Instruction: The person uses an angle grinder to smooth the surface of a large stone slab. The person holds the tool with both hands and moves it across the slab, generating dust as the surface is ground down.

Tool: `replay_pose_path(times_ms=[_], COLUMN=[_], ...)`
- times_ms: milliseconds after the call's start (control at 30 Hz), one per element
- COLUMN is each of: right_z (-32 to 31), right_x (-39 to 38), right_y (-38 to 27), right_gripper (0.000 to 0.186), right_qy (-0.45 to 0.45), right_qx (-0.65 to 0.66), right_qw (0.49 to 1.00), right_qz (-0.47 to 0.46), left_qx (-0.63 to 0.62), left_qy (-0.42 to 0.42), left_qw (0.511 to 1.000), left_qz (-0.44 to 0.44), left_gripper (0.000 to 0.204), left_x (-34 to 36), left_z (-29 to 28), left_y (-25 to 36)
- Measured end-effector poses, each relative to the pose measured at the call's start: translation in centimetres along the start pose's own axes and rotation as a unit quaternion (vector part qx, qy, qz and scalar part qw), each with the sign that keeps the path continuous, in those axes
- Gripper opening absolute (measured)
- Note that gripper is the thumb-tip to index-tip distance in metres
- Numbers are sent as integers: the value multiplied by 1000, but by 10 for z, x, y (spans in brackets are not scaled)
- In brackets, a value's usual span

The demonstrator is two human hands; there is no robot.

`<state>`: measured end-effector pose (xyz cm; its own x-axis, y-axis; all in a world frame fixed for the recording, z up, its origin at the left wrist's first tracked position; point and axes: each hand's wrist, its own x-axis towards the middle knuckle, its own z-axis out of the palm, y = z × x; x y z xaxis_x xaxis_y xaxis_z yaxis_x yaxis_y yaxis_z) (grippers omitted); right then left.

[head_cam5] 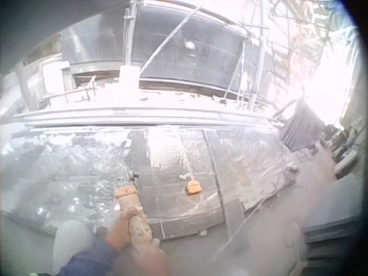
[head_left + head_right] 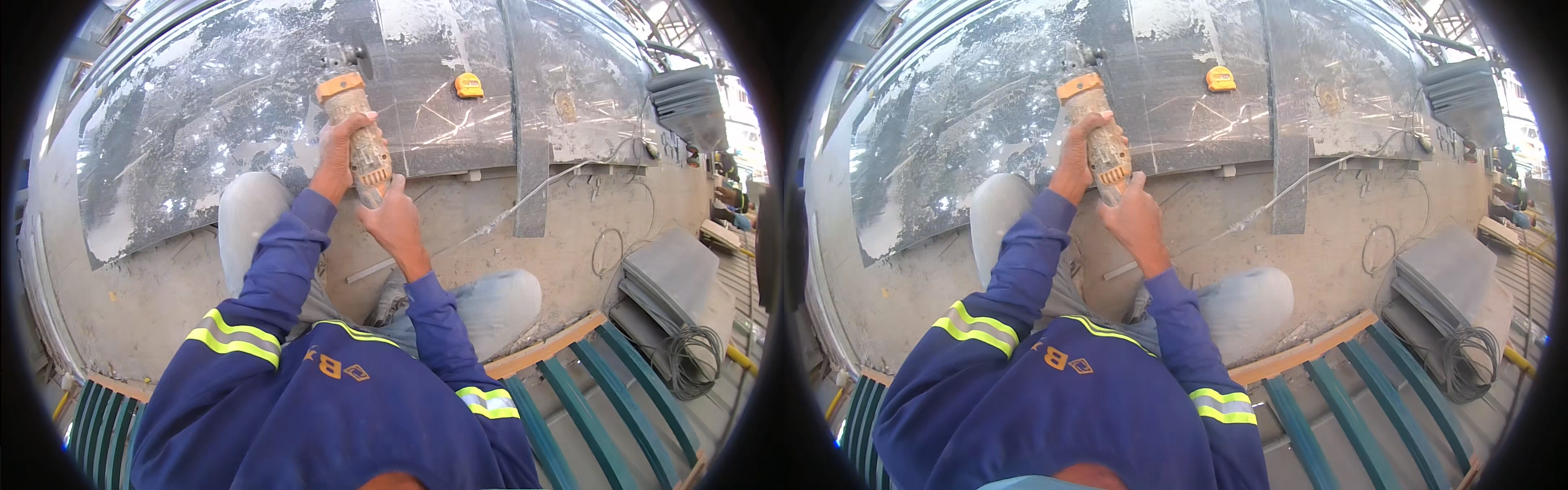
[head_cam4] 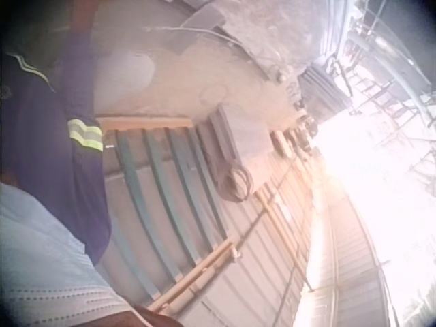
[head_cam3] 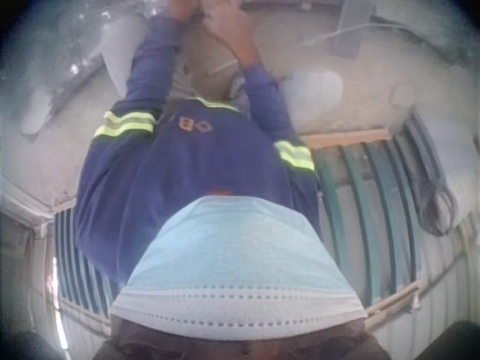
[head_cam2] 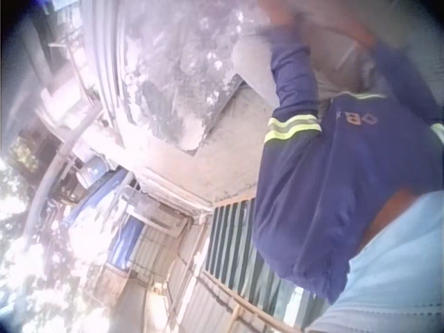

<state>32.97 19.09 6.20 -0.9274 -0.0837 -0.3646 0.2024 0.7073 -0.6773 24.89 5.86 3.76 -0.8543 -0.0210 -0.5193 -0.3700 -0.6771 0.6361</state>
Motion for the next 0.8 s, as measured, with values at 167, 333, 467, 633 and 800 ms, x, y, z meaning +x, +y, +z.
replay_pose_path(times_ms=[167,333,467,633,800], right_z=[7,18,29,23,30], right_x=[-9,-23,-16,-11,-16], right_y=[4,5,10,13,25], right_gripper=[59,55,54,52,48], right_qy=[27,33,44,15,3], right_qx=[23,77,99,98,157], right_qw=[999,996,993,993,985], right_qz=[2,1,-48,-65,-75], left_qx=[21,61,32,74,124], left_qy=[8,-4,13,21,38], left_qw=[1000,998,999,995,987], left_qz=[8,16,8,68,95], left_gripper=[33,34,35,36,38], left_x=[-2,-22,-19,-24,-33], left_z=[0,-1,-5,-2,-5], left_y=[-9,-1,5,9,6])
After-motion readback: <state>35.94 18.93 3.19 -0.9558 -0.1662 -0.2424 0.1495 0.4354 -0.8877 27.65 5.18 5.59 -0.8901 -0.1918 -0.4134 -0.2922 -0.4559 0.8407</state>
